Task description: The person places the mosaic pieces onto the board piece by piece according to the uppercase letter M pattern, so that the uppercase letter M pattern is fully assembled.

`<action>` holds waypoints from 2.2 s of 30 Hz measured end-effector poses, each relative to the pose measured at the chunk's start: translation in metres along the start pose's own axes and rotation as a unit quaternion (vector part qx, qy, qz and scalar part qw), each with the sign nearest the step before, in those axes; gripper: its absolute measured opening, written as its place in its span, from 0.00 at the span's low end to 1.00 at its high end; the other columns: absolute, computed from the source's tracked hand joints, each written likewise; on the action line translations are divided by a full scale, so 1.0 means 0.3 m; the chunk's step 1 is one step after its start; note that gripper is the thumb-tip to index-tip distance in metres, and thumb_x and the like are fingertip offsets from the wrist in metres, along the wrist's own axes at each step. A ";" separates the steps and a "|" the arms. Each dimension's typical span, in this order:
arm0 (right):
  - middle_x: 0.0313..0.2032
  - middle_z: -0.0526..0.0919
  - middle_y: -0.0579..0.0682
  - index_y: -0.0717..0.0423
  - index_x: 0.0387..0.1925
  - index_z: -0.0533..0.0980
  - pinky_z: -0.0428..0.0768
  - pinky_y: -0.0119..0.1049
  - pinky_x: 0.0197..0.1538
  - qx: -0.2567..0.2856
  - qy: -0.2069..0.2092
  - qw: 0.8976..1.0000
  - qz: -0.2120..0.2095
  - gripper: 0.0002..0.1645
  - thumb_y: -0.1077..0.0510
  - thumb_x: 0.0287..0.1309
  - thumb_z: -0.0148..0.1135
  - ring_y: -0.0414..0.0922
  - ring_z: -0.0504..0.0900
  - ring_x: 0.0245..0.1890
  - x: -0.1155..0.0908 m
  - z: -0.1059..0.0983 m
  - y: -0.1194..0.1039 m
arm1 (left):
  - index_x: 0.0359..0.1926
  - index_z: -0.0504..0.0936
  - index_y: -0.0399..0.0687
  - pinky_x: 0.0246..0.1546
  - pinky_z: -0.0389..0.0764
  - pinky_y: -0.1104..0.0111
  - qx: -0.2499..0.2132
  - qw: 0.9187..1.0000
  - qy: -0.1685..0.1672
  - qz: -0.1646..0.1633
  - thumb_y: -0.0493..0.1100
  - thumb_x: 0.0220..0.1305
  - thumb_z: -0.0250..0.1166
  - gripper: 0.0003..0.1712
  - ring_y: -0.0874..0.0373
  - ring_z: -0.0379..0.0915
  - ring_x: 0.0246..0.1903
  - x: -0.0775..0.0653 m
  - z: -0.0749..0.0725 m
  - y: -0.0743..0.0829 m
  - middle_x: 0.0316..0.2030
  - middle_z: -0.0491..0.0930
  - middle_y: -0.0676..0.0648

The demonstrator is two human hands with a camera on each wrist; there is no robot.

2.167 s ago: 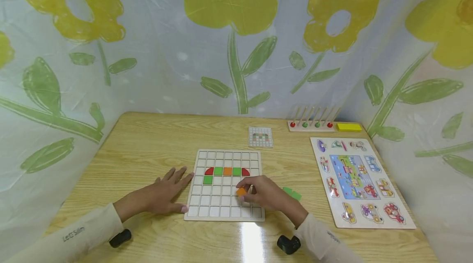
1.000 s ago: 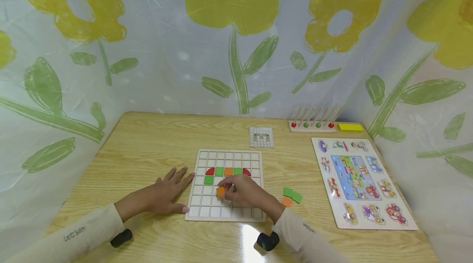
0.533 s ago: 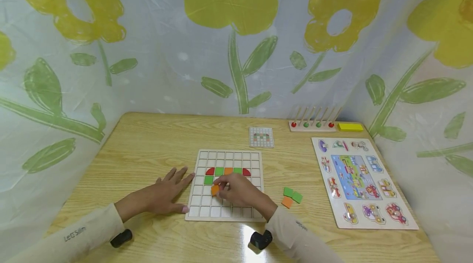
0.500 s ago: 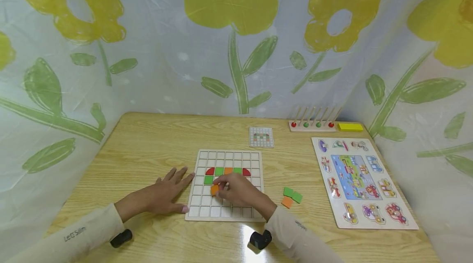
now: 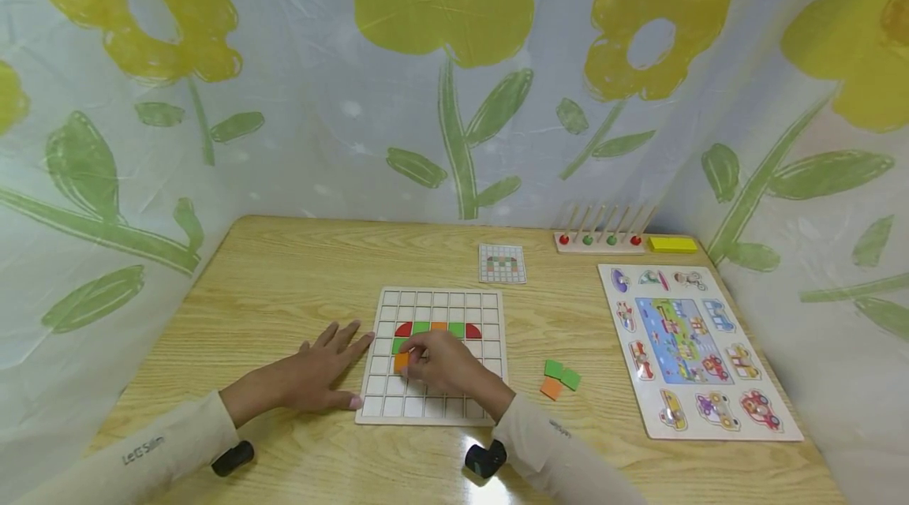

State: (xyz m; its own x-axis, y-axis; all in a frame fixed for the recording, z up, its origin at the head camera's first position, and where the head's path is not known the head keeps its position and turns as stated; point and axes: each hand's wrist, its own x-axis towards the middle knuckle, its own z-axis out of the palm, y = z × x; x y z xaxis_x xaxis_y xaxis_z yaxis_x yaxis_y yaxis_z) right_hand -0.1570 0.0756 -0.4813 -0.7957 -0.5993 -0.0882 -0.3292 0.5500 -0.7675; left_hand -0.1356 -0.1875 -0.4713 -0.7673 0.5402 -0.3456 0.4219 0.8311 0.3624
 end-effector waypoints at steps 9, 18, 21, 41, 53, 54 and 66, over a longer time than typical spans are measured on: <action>0.29 0.80 0.40 0.57 0.48 0.85 0.74 0.26 0.32 -0.006 0.004 1.000 0.020 0.15 0.63 0.58 0.71 0.35 0.74 0.27 0.011 0.017 -0.011 | 0.81 0.48 0.49 0.57 0.57 0.23 0.001 1.000 0.002 0.004 0.70 0.63 0.62 0.57 0.24 0.37 0.75 -0.001 0.000 0.000 0.79 0.42 0.32; 0.28 0.80 0.39 0.56 0.47 0.85 0.76 0.27 0.37 -0.019 0.010 1.000 0.014 0.14 0.64 0.58 0.68 0.33 0.75 0.29 0.013 0.034 -0.003 | 0.80 0.48 0.49 0.56 0.58 0.23 0.006 1.000 0.003 0.008 0.70 0.63 0.62 0.57 0.23 0.38 0.74 -0.002 0.003 -0.001 0.78 0.42 0.32; 0.28 0.80 0.38 0.55 0.47 0.85 0.76 0.27 0.36 -0.026 0.011 0.999 0.017 0.14 0.64 0.58 0.68 0.33 0.74 0.29 0.012 0.038 -0.004 | 0.80 0.49 0.48 0.55 0.58 0.22 0.006 1.000 0.005 0.012 0.71 0.62 0.62 0.57 0.22 0.39 0.74 -0.002 0.005 -0.003 0.78 0.43 0.31; 0.28 0.78 0.37 0.52 0.47 0.85 0.73 0.28 0.35 -0.055 0.011 0.998 0.043 0.14 0.59 0.58 0.72 0.33 0.73 0.28 0.009 0.040 -0.024 | 0.80 0.50 0.46 0.55 0.58 0.22 0.003 1.000 0.011 0.011 0.71 0.62 0.62 0.58 0.22 0.40 0.73 -0.011 -0.004 0.005 0.78 0.44 0.30; 0.26 0.78 0.36 0.50 0.45 0.85 0.72 0.27 0.32 -0.064 0.019 0.997 0.044 0.12 0.61 0.58 0.69 0.33 0.72 0.26 0.012 0.041 -0.024 | 0.80 0.49 0.48 0.56 0.58 0.23 0.004 1.000 0.010 0.008 0.71 0.62 0.63 0.57 0.23 0.40 0.74 -0.007 0.000 0.001 0.78 0.44 0.31; 0.26 0.78 0.36 0.50 0.45 0.85 0.72 0.27 0.32 -0.064 0.019 0.997 0.046 0.13 0.61 0.58 0.69 0.33 0.72 0.26 0.012 0.042 -0.024 | 0.80 0.49 0.48 0.56 0.58 0.23 0.004 1.000 0.009 0.007 0.71 0.62 0.62 0.57 0.23 0.40 0.74 -0.006 0.001 0.001 0.78 0.44 0.31; 0.27 0.78 0.36 0.51 0.46 0.86 0.73 0.28 0.33 -0.067 0.016 0.996 0.055 0.14 0.60 0.57 0.71 0.34 0.73 0.28 0.014 0.045 -0.022 | 0.80 0.49 0.47 0.56 0.58 0.22 0.005 1.000 0.009 0.009 0.71 0.62 0.62 0.58 0.22 0.40 0.74 -0.005 0.004 -0.002 0.78 0.44 0.30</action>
State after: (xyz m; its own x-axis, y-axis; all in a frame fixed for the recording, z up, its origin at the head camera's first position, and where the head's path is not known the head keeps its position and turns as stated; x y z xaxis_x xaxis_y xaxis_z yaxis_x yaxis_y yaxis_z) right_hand -0.1515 0.0615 -0.4851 -0.8458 -0.5132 -0.1458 -0.3023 0.6862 -0.6616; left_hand -0.1342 -0.1886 -0.4719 -0.7679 0.5524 -0.3244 0.4401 0.8229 0.3594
